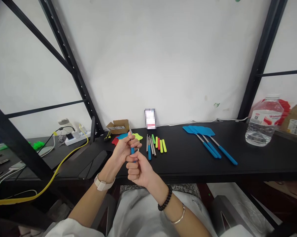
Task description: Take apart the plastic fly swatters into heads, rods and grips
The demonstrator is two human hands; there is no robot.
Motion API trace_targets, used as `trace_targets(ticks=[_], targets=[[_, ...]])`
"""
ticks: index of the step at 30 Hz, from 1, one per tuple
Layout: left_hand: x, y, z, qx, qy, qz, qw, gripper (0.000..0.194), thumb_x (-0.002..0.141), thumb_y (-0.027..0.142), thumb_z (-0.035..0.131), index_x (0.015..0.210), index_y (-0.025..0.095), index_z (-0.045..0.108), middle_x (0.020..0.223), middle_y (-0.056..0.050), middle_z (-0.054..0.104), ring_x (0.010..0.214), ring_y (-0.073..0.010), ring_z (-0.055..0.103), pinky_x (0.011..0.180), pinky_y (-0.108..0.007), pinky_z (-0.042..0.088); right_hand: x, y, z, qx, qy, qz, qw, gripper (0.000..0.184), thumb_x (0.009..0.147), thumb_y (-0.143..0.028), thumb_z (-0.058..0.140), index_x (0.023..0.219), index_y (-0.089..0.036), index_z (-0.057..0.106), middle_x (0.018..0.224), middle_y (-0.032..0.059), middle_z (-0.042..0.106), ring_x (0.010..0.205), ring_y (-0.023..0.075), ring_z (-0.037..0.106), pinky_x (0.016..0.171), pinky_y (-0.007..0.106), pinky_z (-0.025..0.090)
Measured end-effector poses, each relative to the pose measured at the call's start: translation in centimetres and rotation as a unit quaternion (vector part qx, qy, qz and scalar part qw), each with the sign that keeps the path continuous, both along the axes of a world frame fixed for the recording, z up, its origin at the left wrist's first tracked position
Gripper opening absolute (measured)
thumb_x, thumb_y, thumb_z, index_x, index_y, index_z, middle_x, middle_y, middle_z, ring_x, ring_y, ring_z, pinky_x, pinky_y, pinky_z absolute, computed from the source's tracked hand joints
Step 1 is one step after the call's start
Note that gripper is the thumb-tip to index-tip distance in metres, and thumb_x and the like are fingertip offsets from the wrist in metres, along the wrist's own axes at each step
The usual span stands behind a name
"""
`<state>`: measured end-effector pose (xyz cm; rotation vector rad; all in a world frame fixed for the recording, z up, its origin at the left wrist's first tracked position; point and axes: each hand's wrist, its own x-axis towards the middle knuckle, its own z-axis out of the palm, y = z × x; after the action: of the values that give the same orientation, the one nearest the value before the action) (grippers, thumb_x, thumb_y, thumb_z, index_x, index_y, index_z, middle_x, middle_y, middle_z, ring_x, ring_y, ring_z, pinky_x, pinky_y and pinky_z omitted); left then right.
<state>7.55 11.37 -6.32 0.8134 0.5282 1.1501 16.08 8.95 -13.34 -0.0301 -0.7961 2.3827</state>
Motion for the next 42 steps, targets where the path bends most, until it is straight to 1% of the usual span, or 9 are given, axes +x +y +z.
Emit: trace_targets(ticks=[5,9,14,17,21,24,28,37,42], targets=[[-0.3,0.5,-0.2,0.005,-0.001,-0.012,1.0,0.031,0.082,0.027,0.041,0.053,0.017,0.033,0.043,0.009,0.017,0.036,-0.0033,0.024,0.046,-0.02,0.029,-0.8,-1.2,0.9,0.033,-0.1,-0.148,0.983,0.029,0.07,-0.026,0.046,0.059,-0.02,0.02,0.042,-0.0124,0.014,0.035,0.0034,0.004,0.032,0.016,0.005],[-0.6,0.9,-0.4,0.005,0.005,0.005,1.0,0.03,0.082,0.023,0.037,0.053,0.017,0.033,0.043,0.009,0.017,0.036,-0.0034,0.024,0.045,-0.018,0.027,-2.3,-1.7,0.5,0.086,-0.195,-0.324,0.922,0.026,0.07,-0.031,0.049,0.062,-0.021,0.027,0.043,-0.0122,0.021,0.032,0.0024,0.011,0.031,0.016,0.005],[-0.7,1.2,-0.7,0.017,0.014,0.018,1.0,0.032,0.083,0.027,0.038,0.053,0.017,0.033,0.044,0.009,0.016,0.036,-0.003,0.022,0.044,-0.018,0.025,-3.7,-1.2,-0.6,0.127,-0.243,-0.409,0.87,0.028,0.072,-0.037,0.05,0.064,-0.02,0.031,0.044,-0.0112,0.025,0.032,0.003,0.019,0.03,0.016,0.011],[-1.0,1.5,-0.5,0.053,0.017,0.019,0.998,0.032,0.082,0.031,0.042,0.055,0.017,0.034,0.045,0.009,0.017,0.038,-0.0033,0.024,0.046,-0.018,0.028,-2.9,-0.6,-0.1,0.117,-0.221,-0.378,0.891,0.028,0.073,-0.035,0.052,0.064,-0.02,0.03,0.044,-0.0116,0.023,0.032,0.0027,0.015,0.031,0.015,0.009],[-2.3,1.4,0.6,0.118,0.038,-0.044,0.991,0.027,0.08,0.035,0.047,0.062,0.015,0.043,0.049,0.006,0.028,0.048,-0.0062,0.038,0.054,-0.021,0.037,0.0,0.1,1.6,0.091,-0.09,-0.106,0.986,0.027,0.077,-0.032,0.049,0.064,-0.019,0.029,0.046,-0.0114,0.015,0.036,0.0033,0.005,0.033,0.015,0.009],[-2.9,0.9,1.2,0.167,0.04,-0.082,0.982,0.018,0.078,0.032,0.052,0.079,0.014,0.052,0.058,0.002,0.04,0.065,-0.0112,0.05,0.062,-0.023,0.041,1.5,0.6,1.4,0.07,-0.011,0.053,0.996,0.029,0.083,-0.034,0.042,0.064,-0.02,0.023,0.045,-0.0109,0.014,0.034,0.0044,0.002,0.03,0.014,0.009],[-2.3,0.3,1.1,0.176,-0.001,-0.11,0.978,0.016,0.076,0.025,0.056,0.086,0.014,0.053,0.062,0.001,0.044,0.075,-0.013,0.053,0.067,-0.024,0.043,1.7,1.4,-0.5,0.073,0.098,0.124,0.985,0.036,0.085,-0.041,0.036,0.063,-0.02,0.017,0.04,-0.0118,0.011,0.03,0.0043,-0.004,0.025,0.013,0.002],[-1.5,-0.1,1.5,0.111,-0.094,-0.042,0.989,0.02,0.083,0.015,0.038,0.064,0.014,0.043,0.05,0.008,0.024,0.04,-0.0004,0.025,0.043,-0.015,0.024,1.6,0.2,1.5,0.123,-0.038,-0.009,0.992,0.038,0.084,-0.047,0.051,0.069,-0.019,0.029,0.048,-0.011,0.014,0.037,0.0046,0.002,0.032,0.015,0.009],[-1.6,0.8,0.8,0.103,-0.068,0.005,0.992,0.022,0.083,0.017,0.038,0.061,0.014,0.04,0.049,0.008,0.022,0.038,-0.0009,0.023,0.042,-0.016,0.021,0.1,0.0,0.9,0.216,-0.209,-0.224,0.927,0.045,0.08,-0.062,0.044,0.068,-0.02,0.03,0.047,-0.0115,0.014,0.035,0.0047,0.006,0.032,0.016,0.006]])
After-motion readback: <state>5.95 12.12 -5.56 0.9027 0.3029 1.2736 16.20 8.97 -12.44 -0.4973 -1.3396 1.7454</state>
